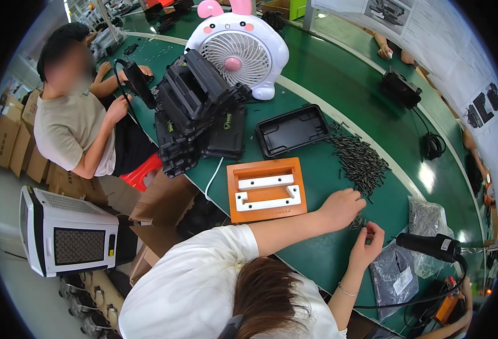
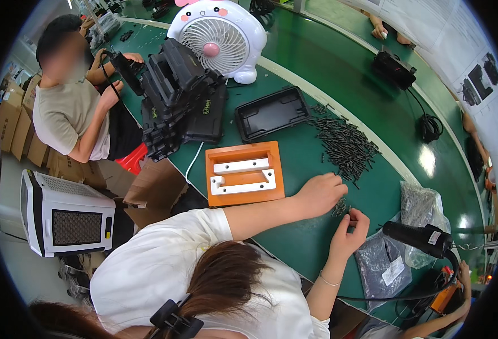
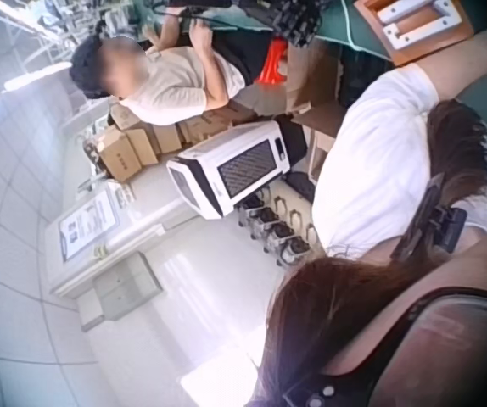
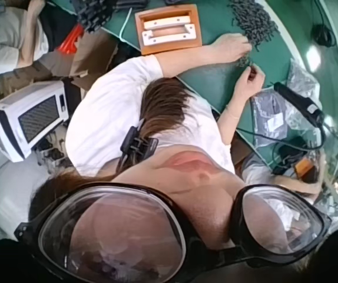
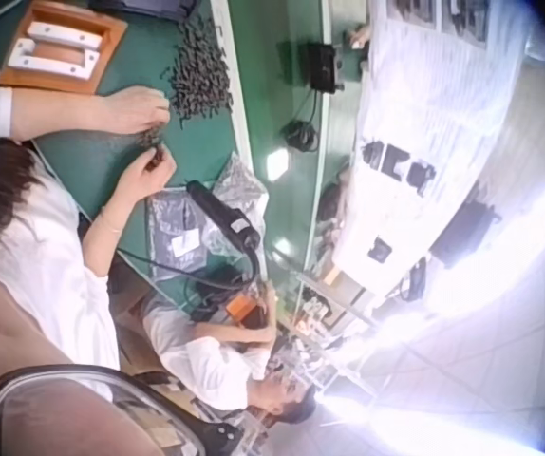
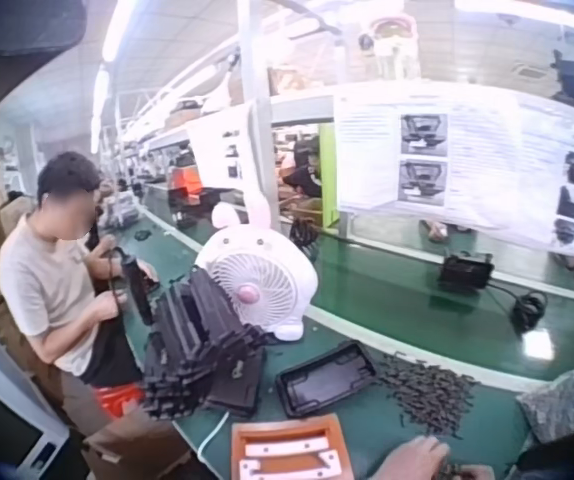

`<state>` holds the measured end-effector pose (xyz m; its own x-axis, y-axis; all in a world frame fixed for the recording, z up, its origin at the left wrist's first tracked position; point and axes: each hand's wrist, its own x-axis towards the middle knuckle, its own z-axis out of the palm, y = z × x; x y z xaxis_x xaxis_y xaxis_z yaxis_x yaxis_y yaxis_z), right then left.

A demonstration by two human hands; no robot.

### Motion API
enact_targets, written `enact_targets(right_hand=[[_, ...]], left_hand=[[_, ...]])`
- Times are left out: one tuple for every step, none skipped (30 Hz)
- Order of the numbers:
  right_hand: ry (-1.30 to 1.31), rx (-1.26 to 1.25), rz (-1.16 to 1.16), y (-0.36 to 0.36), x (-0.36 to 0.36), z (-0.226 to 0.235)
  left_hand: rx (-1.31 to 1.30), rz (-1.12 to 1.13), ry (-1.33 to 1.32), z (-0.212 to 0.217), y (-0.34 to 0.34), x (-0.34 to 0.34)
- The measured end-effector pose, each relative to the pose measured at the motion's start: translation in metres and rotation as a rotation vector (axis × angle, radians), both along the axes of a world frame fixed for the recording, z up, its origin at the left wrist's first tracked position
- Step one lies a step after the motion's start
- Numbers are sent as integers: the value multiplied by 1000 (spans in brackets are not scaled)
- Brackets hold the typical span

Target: Manually assembling small plastic components on a production line.

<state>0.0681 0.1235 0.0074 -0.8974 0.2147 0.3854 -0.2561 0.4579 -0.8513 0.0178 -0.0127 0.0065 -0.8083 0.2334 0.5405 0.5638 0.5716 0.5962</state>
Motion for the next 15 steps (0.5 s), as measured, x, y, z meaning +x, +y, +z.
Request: enact_targets(right_hand=[[-45,181,-8,2,-1,0],[-79,342,-28,3,-1,-1],[-86,360,-10,4,-1,-1],[-83,431,-8,6,-1,-2],[-83,487,-17,6,-1,-2],[-74,502,-4,7,-1,-2],[-93,500,6,7,-1,-2],[-95,486,6,7,-1,-2],[-100,500,12,7,-1,-2],[-83,522,21,7,-1,-2],[-67,536,22,7,-1,-1],[-57,543,29,7,-1,-1],[-70,499,29,7,-1,-1],[-69,442,16,7,-1,-1],[-76,451,30,7,0,-1]], left_hand=[[-16,1,-23,-3,-2,-3],[-81,57,0,-5,-5,-6],[-134,118,45,-7,-7,-7],[-150,120,26,-9,-7,-8],[-164,125,33,-11,-7,-9],[-162,132,67,-12,-7,-10],[-177,130,49,-13,-6,-10],[-188,133,49,-14,-5,-10],[-179,140,78,-14,-4,-9],[-197,136,57,-14,-4,-9],[-189,147,70,-14,-4,-10],[-177,154,90,-13,-4,-10],[-184,160,92,-12,-4,-10],[-170,175,99,-10,-4,-9],[-149,190,116,-9,-4,-8]])
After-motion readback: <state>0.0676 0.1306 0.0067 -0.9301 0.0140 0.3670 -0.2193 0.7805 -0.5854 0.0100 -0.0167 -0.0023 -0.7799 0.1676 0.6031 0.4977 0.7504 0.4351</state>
